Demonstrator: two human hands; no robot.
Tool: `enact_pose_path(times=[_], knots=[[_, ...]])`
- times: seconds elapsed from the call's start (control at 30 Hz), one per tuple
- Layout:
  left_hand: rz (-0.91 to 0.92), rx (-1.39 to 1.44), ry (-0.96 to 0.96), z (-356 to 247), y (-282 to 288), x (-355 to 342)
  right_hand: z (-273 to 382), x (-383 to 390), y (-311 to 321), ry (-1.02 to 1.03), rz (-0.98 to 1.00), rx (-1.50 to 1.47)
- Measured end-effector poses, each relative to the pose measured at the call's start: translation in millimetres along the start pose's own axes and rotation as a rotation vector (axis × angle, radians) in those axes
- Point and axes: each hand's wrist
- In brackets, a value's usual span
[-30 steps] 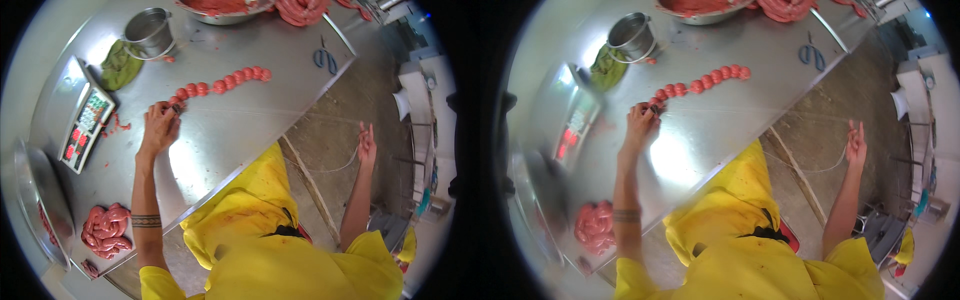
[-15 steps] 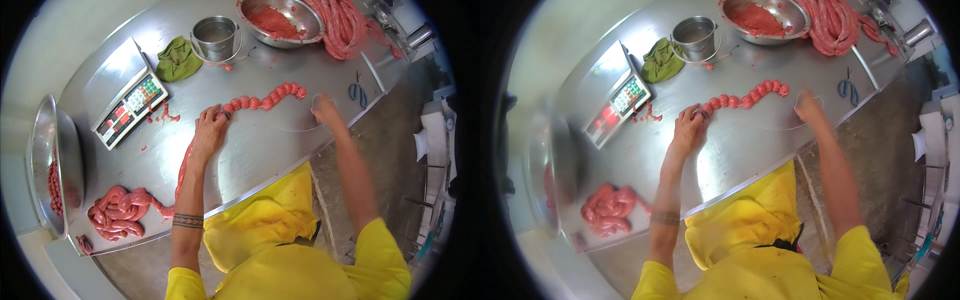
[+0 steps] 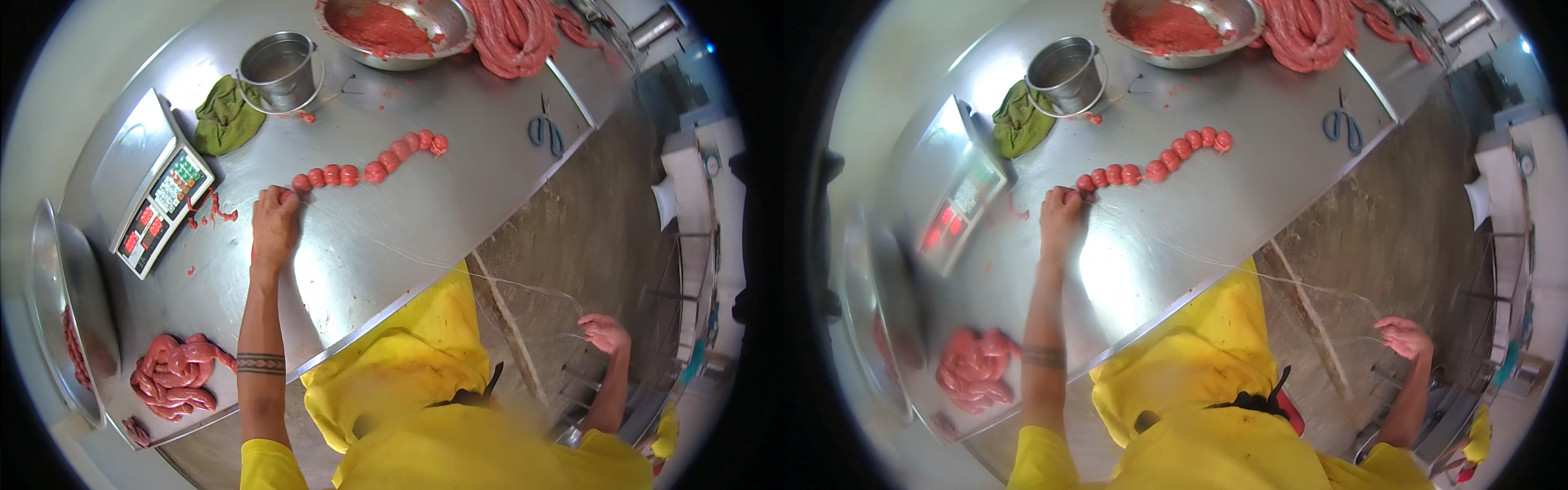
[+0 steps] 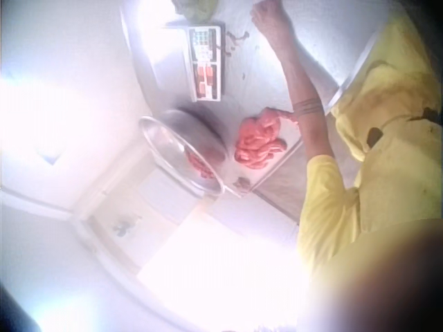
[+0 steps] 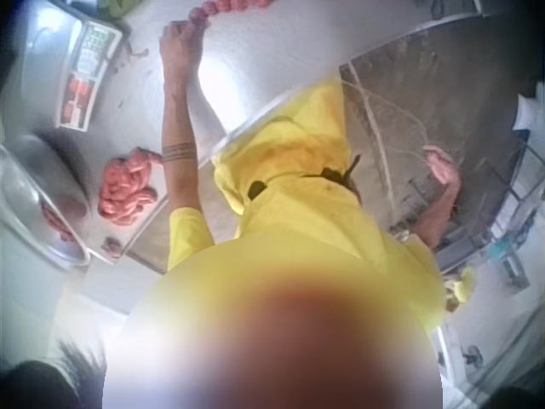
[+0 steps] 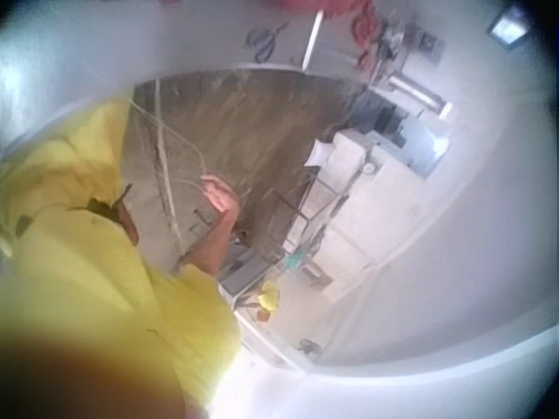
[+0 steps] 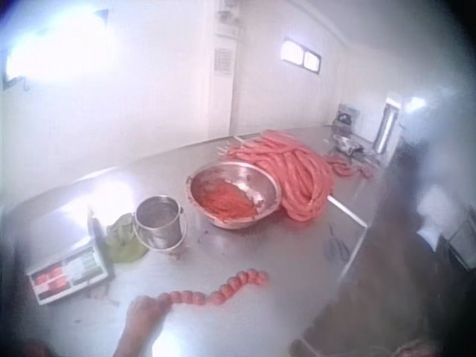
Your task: The person ties and twists a long sausage casing into linked segments on a stainless steel countertop. They use a thin string to tie off sections and occasionally use scissors to cut the string. The finished linked sausages are placed on the table.
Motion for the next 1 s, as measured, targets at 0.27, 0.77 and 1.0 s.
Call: enact_pose_path(times=[0.27, 0.77, 1.0], knots=[[0.14, -0.058, 0.033, 10.1, 1.3, 4.7, -20.0, -46.6, -36.3, 0.449, 0.194, -0.257], [-0.132, 0.603, 0.761, -10.9, 27.3, 23.6, 154.8, -273.0, -639.8, 1.028, -0.085, 1.837], [-0.105, 0.574, 0.847, -6.6, 23.2, 23.6, -19.2, -132.3, -646.8, 1.171, 0.42, 1.286]])
Point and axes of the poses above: each hand's wrist, its own x-axis away from the middle knuckle, its own y-axis out of the back of the hand, z = x × y, and after that the axes turned 6 degrees about -z, right-handed
